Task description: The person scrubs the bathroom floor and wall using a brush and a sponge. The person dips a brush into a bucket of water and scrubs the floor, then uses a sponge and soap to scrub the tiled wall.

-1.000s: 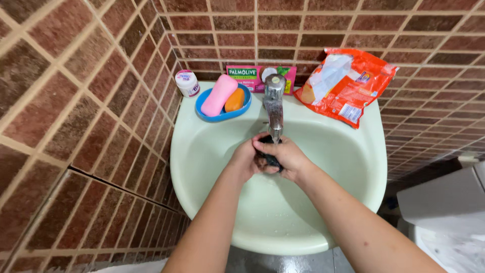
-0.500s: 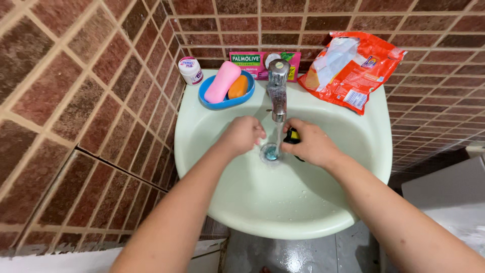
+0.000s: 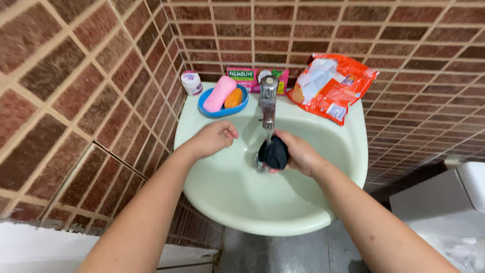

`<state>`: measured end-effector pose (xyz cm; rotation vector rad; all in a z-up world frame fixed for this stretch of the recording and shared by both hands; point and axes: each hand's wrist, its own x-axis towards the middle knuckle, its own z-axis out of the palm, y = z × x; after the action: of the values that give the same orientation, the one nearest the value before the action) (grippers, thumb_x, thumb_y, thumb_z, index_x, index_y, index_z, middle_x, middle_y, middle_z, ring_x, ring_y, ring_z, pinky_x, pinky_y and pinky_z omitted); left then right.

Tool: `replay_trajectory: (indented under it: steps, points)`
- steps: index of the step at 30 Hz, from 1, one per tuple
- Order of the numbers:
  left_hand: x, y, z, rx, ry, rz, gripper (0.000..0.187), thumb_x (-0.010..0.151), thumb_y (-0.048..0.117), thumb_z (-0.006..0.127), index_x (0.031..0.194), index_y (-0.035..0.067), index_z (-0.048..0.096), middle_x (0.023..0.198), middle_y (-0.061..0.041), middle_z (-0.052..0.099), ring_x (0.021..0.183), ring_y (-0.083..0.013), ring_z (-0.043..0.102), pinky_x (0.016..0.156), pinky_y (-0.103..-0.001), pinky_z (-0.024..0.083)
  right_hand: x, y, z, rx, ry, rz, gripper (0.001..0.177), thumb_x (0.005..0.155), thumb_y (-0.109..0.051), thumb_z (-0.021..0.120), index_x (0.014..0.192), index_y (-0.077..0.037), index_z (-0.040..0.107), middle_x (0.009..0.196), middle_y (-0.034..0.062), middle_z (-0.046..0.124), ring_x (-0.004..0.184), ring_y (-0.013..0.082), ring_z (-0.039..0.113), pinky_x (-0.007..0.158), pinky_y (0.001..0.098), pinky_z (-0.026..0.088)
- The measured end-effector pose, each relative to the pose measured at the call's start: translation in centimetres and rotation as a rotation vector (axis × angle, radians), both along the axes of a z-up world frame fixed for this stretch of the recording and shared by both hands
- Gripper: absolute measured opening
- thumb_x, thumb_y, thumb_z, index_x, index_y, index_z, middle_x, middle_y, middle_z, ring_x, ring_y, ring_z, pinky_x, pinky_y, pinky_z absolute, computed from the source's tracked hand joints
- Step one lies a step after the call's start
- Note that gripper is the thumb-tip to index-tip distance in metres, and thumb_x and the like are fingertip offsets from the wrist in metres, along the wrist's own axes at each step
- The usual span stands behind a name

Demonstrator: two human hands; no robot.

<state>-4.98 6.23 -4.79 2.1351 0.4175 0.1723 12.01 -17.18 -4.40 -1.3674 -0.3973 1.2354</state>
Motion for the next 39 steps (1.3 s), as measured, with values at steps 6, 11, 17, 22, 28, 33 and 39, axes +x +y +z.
replay_trajectory:
  steps: [6,11,17,22,28,33,39]
  points:
    - [1.1,-1.5,-1.8,-0.238,0.144,0.096,0.023,0.091,0.026,0.061,0.111,0.014,0.066,0.102,-0.003,0.068,0.09,-0.0131,0.066,0.072,-0.033,0.054,-0.7,0.2,-1.7,0.127,0.094,0.105,0.03,0.09,-0.021,0.072,0.109,-0.006,0.054,0.089,0.0147,0.066,0.071,0.0305,0.07,0.061,0.0452,0.064]
    - [2.9,-4.8,-2.3,-0.461,0.096,0.258,0.035,0.1,0.042,0.053,0.119,0.015,0.064,0.109,0.0,0.067,0.096,-0.0131,0.066,0.08,-0.036,0.057,-1.7,1.7,0.1,0.209,0.29,-0.084,0.039,0.071,0.009,0.068,0.099,-0.013,0.052,0.086,0.0074,0.066,0.076,0.0279,0.077,0.068,0.0471,0.068]
    - [5.0,-8.5,-4.0,-0.976,0.003,0.378,0.037,0.102,0.047,0.041,0.127,0.033,0.065,0.099,-0.001,0.05,0.087,-0.0163,0.051,0.086,-0.05,0.058,-3.1,4.3,0.3,0.153,0.056,-0.04,0.015,0.088,-0.021,0.072,0.101,-0.014,0.07,0.077,0.0023,0.065,0.06,0.0159,0.058,0.047,0.032,0.046]
    - [8.1,-10.3,-4.2,-1.585,-0.219,0.216,0.054,0.103,0.053,0.041,0.117,0.007,0.064,0.11,-0.018,0.072,0.101,-0.0363,0.071,0.096,-0.055,0.058,-3.7,6.2,0.0,-0.037,-0.516,-0.331,0.053,0.096,-0.049,0.063,0.083,0.002,0.069,0.068,0.0105,0.065,0.062,0.0229,0.057,0.059,0.0395,0.05]
    - [6.7,-11.7,0.3,-1.594,-0.078,0.422,0.06,0.093,0.073,0.04,0.109,0.021,0.065,0.11,-0.007,0.07,0.103,-0.0286,0.067,0.092,-0.053,0.052,-3.1,3.3,1.6,-0.108,-0.943,-0.036,0.063,0.089,-0.06,0.059,0.101,0.001,0.071,0.078,0.0187,0.072,0.076,0.0371,0.074,0.075,0.0457,0.057]
    - [8.8,-9.9,-3.8,-1.458,-0.026,0.169,0.039,0.096,0.057,0.055,0.11,0.022,0.066,0.092,-0.002,0.061,0.079,-0.0199,0.057,0.066,-0.04,0.048,1.0,0.3,2.3,0.124,-1.529,0.066,0.066,0.092,-0.061,0.065,0.109,0.001,0.075,0.1,0.028,0.07,0.093,0.0472,0.064,0.077,0.0553,0.052]
    - [9.4,-8.9,-2.3,-1.128,-0.035,0.414,0.023,0.095,0.032,0.064,0.11,0.016,0.069,0.077,-0.002,0.057,0.056,-0.0148,0.053,0.045,-0.032,0.047,3.9,0.0,10.2,-0.282,-1.342,0.147,0.049,0.08,-0.049,0.071,0.094,-0.003,0.078,0.086,0.017,0.077,0.082,0.0303,0.075,0.078,0.0427,0.058]
